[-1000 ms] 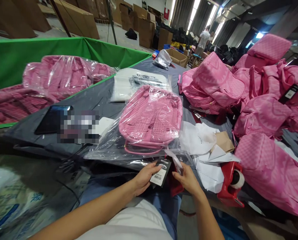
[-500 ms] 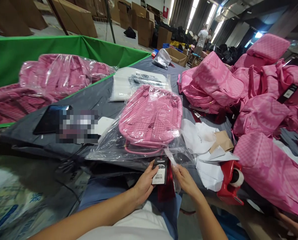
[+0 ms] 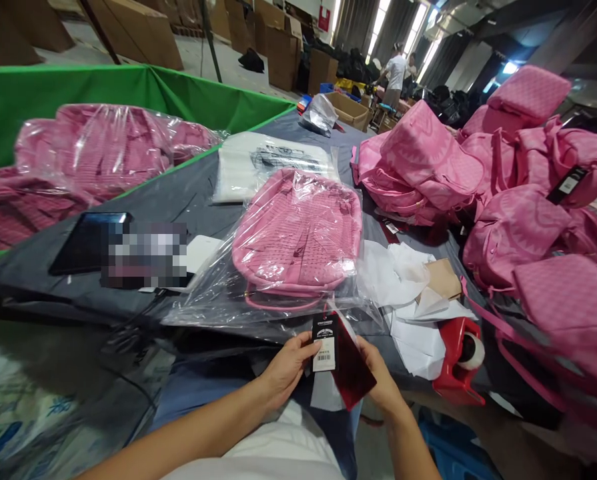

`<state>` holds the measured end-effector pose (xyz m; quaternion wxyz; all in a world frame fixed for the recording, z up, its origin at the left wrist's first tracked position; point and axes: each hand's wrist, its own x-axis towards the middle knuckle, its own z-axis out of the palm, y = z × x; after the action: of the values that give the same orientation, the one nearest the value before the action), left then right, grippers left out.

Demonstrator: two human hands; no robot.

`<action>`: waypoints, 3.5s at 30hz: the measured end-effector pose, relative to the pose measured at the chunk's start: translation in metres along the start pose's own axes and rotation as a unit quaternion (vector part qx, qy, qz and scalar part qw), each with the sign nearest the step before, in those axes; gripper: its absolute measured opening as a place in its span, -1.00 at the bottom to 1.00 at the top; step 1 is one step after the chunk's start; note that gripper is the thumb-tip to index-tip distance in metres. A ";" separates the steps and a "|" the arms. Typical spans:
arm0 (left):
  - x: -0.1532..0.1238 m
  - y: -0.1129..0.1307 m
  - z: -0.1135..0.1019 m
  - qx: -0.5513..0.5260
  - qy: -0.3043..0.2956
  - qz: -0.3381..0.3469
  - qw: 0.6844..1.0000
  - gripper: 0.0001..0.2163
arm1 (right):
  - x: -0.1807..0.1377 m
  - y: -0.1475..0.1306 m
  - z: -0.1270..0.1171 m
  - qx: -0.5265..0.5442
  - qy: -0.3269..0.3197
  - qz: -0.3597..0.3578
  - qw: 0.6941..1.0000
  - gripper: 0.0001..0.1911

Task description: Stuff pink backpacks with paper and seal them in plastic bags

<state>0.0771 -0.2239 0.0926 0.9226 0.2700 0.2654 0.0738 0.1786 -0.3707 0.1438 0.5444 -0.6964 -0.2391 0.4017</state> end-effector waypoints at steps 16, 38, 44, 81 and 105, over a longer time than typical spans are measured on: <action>0.012 0.001 -0.008 0.041 -0.035 0.019 0.998 -0.54 | -0.006 0.009 0.002 -0.018 -0.015 0.057 0.998 -0.35; 0.004 0.006 -0.005 0.064 -0.042 0.022 0.997 -0.56 | -0.011 0.025 0.004 -0.107 0.105 0.009 0.989 -0.36; 0.006 0.005 -0.008 0.061 -0.028 -0.020 0.998 -0.50 | -0.014 0.023 -0.011 -0.228 0.213 -0.019 0.950 -0.32; 0.023 0.035 -0.001 0.668 -0.269 0.534 0.443 -0.70 | -0.023 0.054 0.024 -0.648 0.286 -0.188 0.680 -0.79; 0.047 0.068 -0.021 0.666 -0.455 0.538 0.244 -0.68 | -0.073 0.119 0.026 -0.589 0.192 -0.294 0.728 -0.68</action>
<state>0.1065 -0.1437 0.0929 0.1260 0.8569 -0.4512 0.2151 0.1034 -0.4469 0.0505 0.1501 -0.8346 -0.5107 -0.1421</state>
